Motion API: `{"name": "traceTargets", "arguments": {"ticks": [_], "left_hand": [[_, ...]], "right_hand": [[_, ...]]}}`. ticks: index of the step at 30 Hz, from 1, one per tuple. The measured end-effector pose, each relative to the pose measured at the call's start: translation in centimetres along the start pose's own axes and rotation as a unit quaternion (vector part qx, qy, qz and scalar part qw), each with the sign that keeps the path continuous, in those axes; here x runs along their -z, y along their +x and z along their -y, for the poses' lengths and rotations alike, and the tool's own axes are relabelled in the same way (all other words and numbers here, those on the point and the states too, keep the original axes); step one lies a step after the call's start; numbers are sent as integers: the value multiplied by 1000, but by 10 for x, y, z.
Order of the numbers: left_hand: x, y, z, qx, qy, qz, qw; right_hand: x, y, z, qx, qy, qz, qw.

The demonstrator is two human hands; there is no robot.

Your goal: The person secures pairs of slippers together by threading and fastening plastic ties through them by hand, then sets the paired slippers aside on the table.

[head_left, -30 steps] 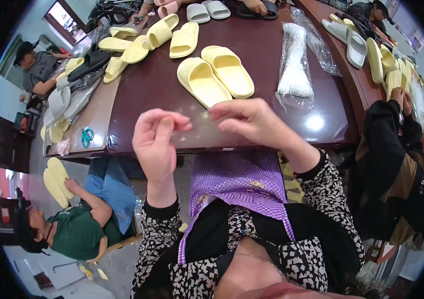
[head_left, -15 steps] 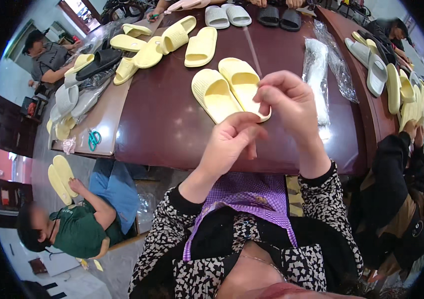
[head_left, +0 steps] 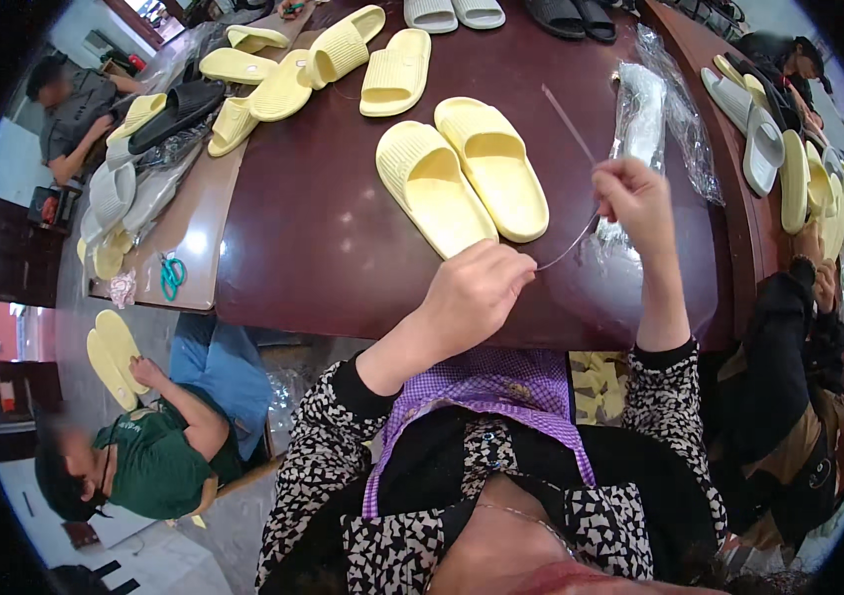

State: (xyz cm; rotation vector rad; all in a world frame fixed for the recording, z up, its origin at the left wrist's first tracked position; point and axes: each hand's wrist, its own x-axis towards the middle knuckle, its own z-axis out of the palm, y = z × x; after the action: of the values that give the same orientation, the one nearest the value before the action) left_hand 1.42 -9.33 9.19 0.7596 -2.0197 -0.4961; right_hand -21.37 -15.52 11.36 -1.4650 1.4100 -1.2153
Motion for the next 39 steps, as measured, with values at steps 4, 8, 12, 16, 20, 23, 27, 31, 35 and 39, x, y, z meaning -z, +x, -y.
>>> {"name": "traceTargets", "arguments": {"ticks": [4, 8, 12, 16, 20, 23, 27, 31, 35, 39], "left_hand": [[-10, -15, 18, 6, 68, 41, 997], [-14, -25, 32, 20, 100, 60, 993], [-16, -22, 39, 8, 97, 76, 992], [-17, -14, 47, 5, 105, 65, 992], [-14, -9, 66, 28, 148, 50, 987], [-12, -5, 87, 63, 180, 34, 981], [-13, 2, 104, 121, 212, -2, 970], [-15, 12, 111, 145, 240, -24, 960], [-14, 17, 113, 173, 260, -12, 950], [-13, 14, 115, 184, 263, -16, 947]], "right_hand": [[-9, -8, -54, -16, -126, 8, 992], [-19, -12, -69, 23, -231, 17, 973], [-27, -6, -68, 58, -322, 9, 945], [-34, 3, -66, 70, -348, 8, 935], [-49, 15, -61, 78, -383, 12, 920], [-69, 29, -58, 71, -409, 21, 909], [-96, 44, -60, 82, -398, 31, 913], [-107, 52, -61, 160, -326, 18, 932], [-101, 51, -55, 177, -264, 27, 948], [-87, 64, -41, 153, -213, 13, 965]]}}
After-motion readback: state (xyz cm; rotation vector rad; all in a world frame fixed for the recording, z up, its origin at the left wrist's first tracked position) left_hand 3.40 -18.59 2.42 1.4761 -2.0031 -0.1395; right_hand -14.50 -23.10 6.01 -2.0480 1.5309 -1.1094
